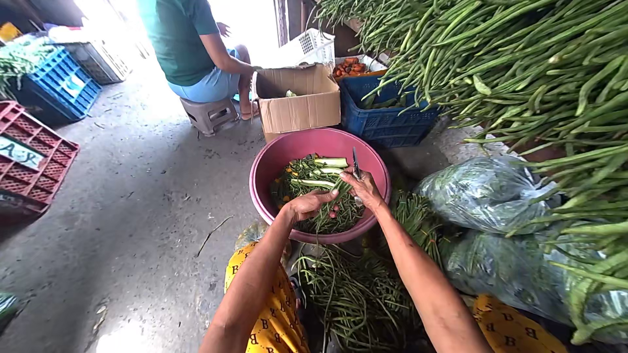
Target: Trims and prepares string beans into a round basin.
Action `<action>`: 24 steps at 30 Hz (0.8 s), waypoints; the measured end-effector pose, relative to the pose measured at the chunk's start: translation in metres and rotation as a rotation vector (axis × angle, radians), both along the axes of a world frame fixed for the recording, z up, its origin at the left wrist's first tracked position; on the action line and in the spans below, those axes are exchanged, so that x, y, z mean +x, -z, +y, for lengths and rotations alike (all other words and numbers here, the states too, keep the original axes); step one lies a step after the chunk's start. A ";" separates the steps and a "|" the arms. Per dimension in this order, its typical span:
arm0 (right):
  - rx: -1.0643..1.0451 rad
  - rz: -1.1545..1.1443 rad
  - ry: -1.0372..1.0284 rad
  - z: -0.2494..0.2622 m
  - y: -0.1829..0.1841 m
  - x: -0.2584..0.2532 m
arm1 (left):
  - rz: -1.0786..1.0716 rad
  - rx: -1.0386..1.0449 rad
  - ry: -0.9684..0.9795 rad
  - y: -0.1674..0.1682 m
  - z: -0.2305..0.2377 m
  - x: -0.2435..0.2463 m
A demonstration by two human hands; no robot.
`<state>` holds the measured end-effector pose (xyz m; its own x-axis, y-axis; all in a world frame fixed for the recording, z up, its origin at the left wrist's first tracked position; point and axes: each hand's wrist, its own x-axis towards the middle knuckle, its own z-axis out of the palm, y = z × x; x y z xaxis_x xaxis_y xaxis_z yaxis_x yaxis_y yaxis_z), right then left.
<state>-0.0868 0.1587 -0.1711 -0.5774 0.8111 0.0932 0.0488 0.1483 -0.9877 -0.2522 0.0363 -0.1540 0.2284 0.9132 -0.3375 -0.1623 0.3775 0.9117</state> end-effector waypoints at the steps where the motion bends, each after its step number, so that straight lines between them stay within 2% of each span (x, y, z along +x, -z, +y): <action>1: 0.020 -0.012 0.005 0.000 0.001 0.001 | 0.023 0.013 -0.006 -0.001 -0.001 0.001; 4: 0.040 -0.046 0.035 0.000 0.006 0.003 | 0.112 0.058 -0.010 0.001 0.000 0.006; 9: 0.042 -0.065 -0.005 0.000 0.004 0.003 | 0.064 0.002 0.012 -0.004 -0.002 0.004; 13: 0.053 -0.042 -0.016 -0.002 0.003 0.002 | 0.139 0.032 0.002 0.001 0.001 0.006; 18: 0.052 -0.081 0.009 -0.001 0.007 -0.001 | 0.381 0.118 0.010 0.006 0.004 0.010; 22: -0.208 -0.082 0.092 -0.006 0.022 -0.002 | 0.712 0.158 -0.031 0.006 0.008 0.008; 24: -0.288 -0.200 0.136 -0.014 0.031 -0.001 | 0.831 0.125 -0.100 0.000 0.010 0.008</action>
<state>-0.0882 0.1445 -0.2020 -0.4463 0.8582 -0.2538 0.2448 -0.1557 -0.9570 -0.2440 0.0460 -0.1543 -0.1333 0.9577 -0.2549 0.5518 0.2854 0.7836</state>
